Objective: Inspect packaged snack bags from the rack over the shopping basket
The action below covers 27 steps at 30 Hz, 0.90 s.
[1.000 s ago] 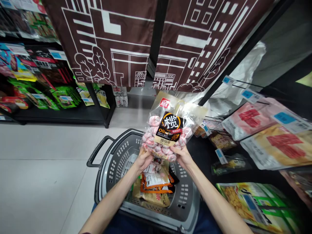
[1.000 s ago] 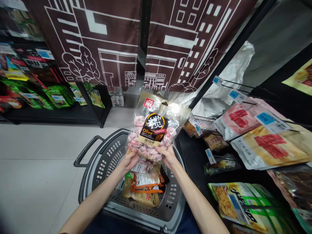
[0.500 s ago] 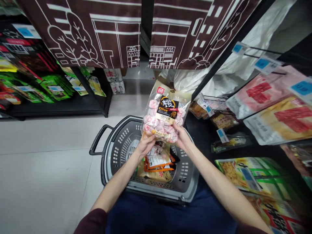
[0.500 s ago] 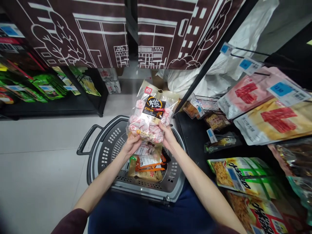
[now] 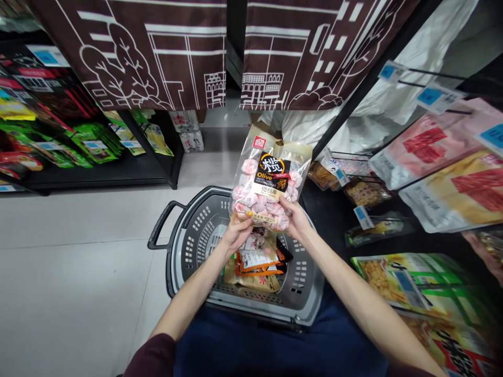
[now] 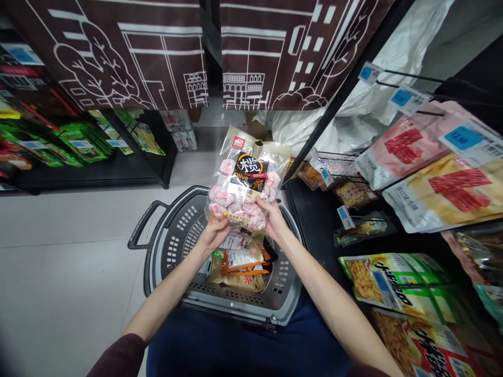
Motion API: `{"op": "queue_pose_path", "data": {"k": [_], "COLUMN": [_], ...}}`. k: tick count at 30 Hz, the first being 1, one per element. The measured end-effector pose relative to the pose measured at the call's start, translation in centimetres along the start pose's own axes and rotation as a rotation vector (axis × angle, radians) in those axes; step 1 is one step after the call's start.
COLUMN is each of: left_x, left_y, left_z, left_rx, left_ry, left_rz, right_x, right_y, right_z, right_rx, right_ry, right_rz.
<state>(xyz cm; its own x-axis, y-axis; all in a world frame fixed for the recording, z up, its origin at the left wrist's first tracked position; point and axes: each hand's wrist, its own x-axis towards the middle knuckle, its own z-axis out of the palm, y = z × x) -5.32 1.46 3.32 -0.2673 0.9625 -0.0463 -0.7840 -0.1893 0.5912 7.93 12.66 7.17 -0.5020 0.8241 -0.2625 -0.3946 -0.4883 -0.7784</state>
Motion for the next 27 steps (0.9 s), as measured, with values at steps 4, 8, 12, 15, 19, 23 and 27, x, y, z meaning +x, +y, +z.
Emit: {"op": "queue_pose_path", "data": {"k": [4,8,12,15,19,23,27], "left_x": [-0.1,-0.2,-0.3,-0.4,-0.2,0.0,-0.1], "left_y": [0.0,-0.4,-0.8,-0.9,-1.0,-1.0,-0.5], "left_z": [-0.1,-0.5,-0.9,-0.9,-0.7,-0.6,-0.4], "left_rx": [-0.019,-0.025,-0.020,0.004,0.003,0.058,0.118], "left_ry": [0.028,0.040,0.017,0.028,0.090,0.200,0.234], "left_rz": [-0.003,-0.029,-0.042,-0.065,-0.046,-0.029,-0.034], "right_x": [0.0,0.3,0.5,0.2,-0.5,-0.5,-0.5], "right_y": [-0.2,-0.4,-1.0,-1.9,-2.7,-2.3,-1.8], "right_z": [0.5,0.6,0.1,-0.1,0.3,0.3,0.2], "right_rx": [0.003,0.036,0.007,-0.022,-0.043,-0.083,-0.149], "right_ry": [0.007,-0.001,0.015,-0.017,-0.075,-0.021,0.068], "right_rz": [0.018,0.040,0.037,0.035,0.123,0.079,-0.024]}}
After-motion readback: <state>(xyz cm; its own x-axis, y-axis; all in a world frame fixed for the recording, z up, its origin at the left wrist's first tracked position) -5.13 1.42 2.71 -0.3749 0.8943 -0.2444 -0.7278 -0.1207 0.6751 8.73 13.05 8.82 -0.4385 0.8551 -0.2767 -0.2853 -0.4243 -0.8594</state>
